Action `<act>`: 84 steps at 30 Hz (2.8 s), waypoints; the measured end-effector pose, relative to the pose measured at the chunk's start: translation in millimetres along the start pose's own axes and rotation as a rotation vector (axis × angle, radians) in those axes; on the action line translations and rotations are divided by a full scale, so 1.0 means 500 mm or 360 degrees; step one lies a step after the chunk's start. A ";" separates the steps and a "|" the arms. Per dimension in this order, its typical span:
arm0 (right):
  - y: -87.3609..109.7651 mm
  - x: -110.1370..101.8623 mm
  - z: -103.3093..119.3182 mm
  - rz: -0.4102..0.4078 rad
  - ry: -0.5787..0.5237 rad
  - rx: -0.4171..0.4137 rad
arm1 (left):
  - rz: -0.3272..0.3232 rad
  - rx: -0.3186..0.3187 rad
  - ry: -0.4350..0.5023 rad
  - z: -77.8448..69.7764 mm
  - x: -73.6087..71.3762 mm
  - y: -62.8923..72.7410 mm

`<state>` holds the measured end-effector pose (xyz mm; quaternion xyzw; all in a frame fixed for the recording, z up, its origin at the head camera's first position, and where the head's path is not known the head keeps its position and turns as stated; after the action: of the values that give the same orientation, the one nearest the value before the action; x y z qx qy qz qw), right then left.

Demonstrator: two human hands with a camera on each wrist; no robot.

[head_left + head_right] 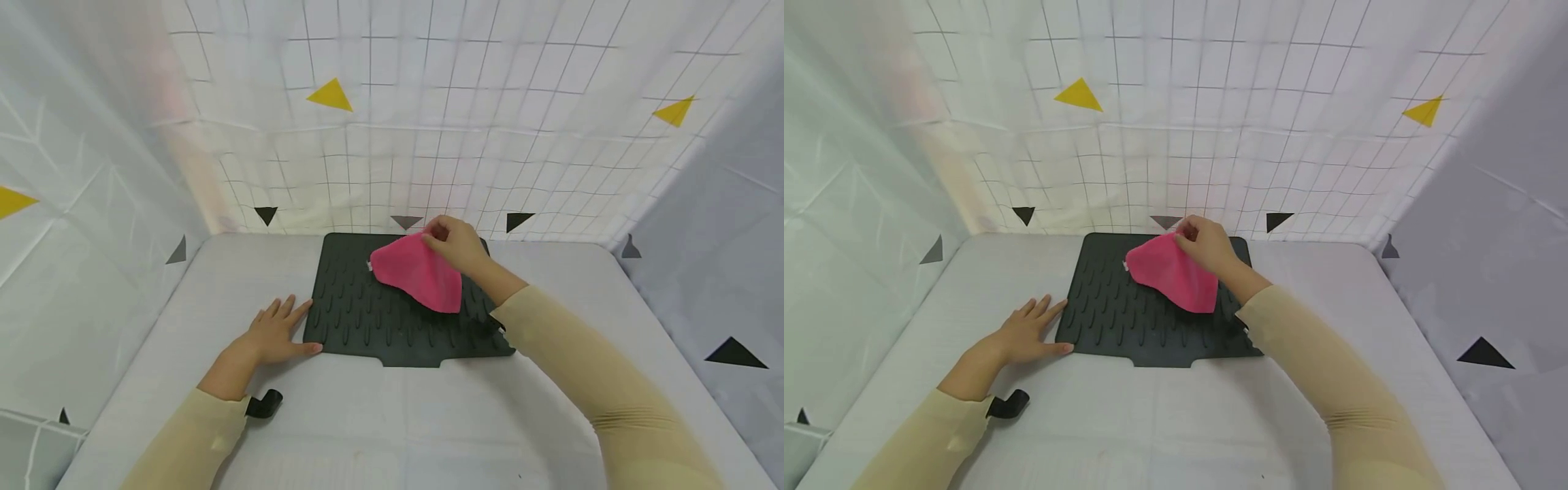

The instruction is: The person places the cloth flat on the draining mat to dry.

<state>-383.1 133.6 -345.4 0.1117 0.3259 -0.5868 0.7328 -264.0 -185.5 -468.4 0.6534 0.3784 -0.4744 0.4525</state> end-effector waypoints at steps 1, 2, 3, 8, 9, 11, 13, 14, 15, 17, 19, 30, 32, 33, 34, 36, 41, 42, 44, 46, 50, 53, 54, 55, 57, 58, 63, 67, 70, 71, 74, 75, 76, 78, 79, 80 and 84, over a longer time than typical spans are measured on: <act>-0.001 0.010 -0.010 0.0027 0.0018 0.0024 | 0.0000 0.0001 0.0000 0.000 0.000 0.000; -0.002 0.019 -0.018 0.0053 0.0037 0.0044 | 0.0002 0.0001 -0.0001 0.000 0.000 0.000; -0.003 0.027 -0.026 0.0074 0.0057 0.0060 | 0.0005 0.0000 0.0001 0.000 0.001 0.000; -0.009 0.049 -0.045 0.0103 0.0102 0.0093 | 0.0009 0.0001 0.0002 0.000 0.003 -0.001; -0.010 0.052 -0.046 0.0104 0.0109 0.0089 | 0.0009 0.0000 -0.0001 0.001 0.004 -0.001; -0.013 0.058 -0.048 0.0103 0.0118 0.0087 | 0.0007 -0.0002 -0.0004 0.002 0.005 -0.002; -0.014 0.063 -0.051 0.0107 0.0121 0.0092 | 0.0004 -0.0002 -0.0008 0.003 0.007 -0.003; -0.015 0.064 -0.052 0.0107 0.0122 0.0096 | 0.0002 -0.0002 -0.0010 0.004 0.008 -0.003; -0.015 0.066 -0.053 0.0108 0.0121 0.0102 | 0.0000 0.0000 -0.0011 0.004 0.008 -0.003; -0.014 0.066 -0.054 0.0111 0.0115 0.0112 | -0.0003 0.0003 -0.0007 0.005 0.009 -0.004; -0.014 0.064 -0.053 0.0115 0.0100 0.0118 | -0.0007 0.0008 -0.0003 0.004 0.008 -0.004; -0.001 0.014 -0.024 0.0051 0.0038 0.0098 | -0.0002 0.0003 0.0005 -0.001 0.000 -0.002; 0.004 0.005 -0.018 0.0045 0.0024 0.0091 | -0.0001 -0.0002 -0.0007 0.000 0.001 -0.003; 0.007 0.001 -0.016 0.0041 0.0015 0.0087 | -0.0001 -0.0005 -0.0009 0.001 0.001 -0.003; 0.010 -0.004 -0.013 0.0034 0.0009 0.0078 | -0.0002 -0.0007 -0.0014 0.002 0.001 -0.003; 0.017 -0.012 -0.007 0.0025 -0.0002 0.0052 | -0.0006 -0.0006 -0.0016 0.003 0.001 -0.004; 0.036 -0.032 0.004 0.0001 -0.0018 -0.0005 | -0.0011 -0.0006 -0.0009 0.003 0.002 -0.006; 0.040 -0.035 0.005 -0.0001 -0.0025 -0.0011 | -0.0010 -0.0007 -0.0005 0.003 0.002 -0.007; 0.048 -0.041 0.003 -0.0003 -0.0035 -0.0010 | -0.0007 -0.0010 0.0012 0.002 0.001 -0.006; 0.055 -0.045 -0.001 -0.0004 -0.0042 -0.0007 | -0.0007 -0.0013 0.0019 0.002 0.002 -0.006; 0.069 -0.051 -0.013 -0.0006 -0.0033 0.0001 | -0.0010 -0.0013 0.0026 0.004 0.004 -0.005; 0.078 -0.053 -0.022 -0.0013 -0.0026 0.0007 | -0.0011 -0.0014 0.0033 0.007 0.006 -0.006; 0.082 -0.054 -0.024 -0.0016 -0.0021 0.0008 | -0.0010 -0.0015 0.0034 0.007 0.007 -0.007; 0.085 -0.055 -0.026 -0.0017 -0.0022 0.0010 | -0.0013 -0.0014 0.0037 0.007 0.007 -0.007; 0.092 -0.055 -0.030 -0.0023 -0.0017 0.0017 | -0.0011 -0.0014 0.0045 0.007 0.006 -0.007; 0.096 -0.055 -0.033 -0.0025 -0.0010 0.0018 | -0.0010 -0.0013 0.0045 0.006 0.005 -0.007; 0.114 -0.051 -0.047 -0.0027 -0.0003 0.0041 | -0.0021 0.0000 0.0066 0.005 0.003 -0.008; 0.127 -0.047 -0.063 -0.0038 -0.0031 0.0054 | -0.0059 0.0014 0.0078 0.006 0.000 -0.012; 0.134 -0.046 -0.075 -0.0046 -0.0046 0.0065 | -0.0110 0.0030 0.0078 0.006 -0.008 -0.015; 0.137 -0.046 -0.079 -0.0051 -0.0052 0.0069 | -0.0129 0.0038 0.0084 0.005 -0.012 -0.015; 0.144 -0.047 -0.088 -0.0060 -0.0067 0.0064 | -0.0209 0.0095 0.0124 -0.005 -0.026 -0.017; 0.146 -0.047 -0.091 -0.0065 -0.0078 0.0067 | -0.0240 0.0119 0.0145 -0.010 -0.030 -0.017; 0.149 -0.047 -0.095 -0.0068 -0.0081 0.0070 | -0.0263 0.0137 0.0174 -0.014 -0.034 -0.018; 0.152 -0.045 -0.105 -0.0068 -0.0089 0.0078 | -0.0310 0.0170 0.0218 -0.023 -0.042 -0.022; 0.153 -0.044 -0.110 -0.0066 -0.0092 0.0084 | -0.0322 0.0176 0.0233 -0.027 -0.043 -0.026; 0.154 -0.042 -0.115 -0.0064 -0.0095 0.0092 | -0.0332 0.0180 0.0248 -0.030 -0.045 -0.029; 0.156 -0.037 -0.134 -0.0055 -0.0117 0.0116 | -0.0342 0.0188 0.0265 -0.044 -0.048 -0.048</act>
<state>-335.4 207.0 -402.5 0.1110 0.2789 -0.6146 0.7295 -286.5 -158.9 -447.9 0.6718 0.4538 -0.4857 0.3269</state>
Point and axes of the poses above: each hand's wrist, its own y-axis away from the middle knuckle, its own x-axis out of the palm, z = x × y, the point moved 9 cm from there along -y, towards the middle knuckle, and after that the axes turned 10 degrees about -y, right-handed, at the moved point
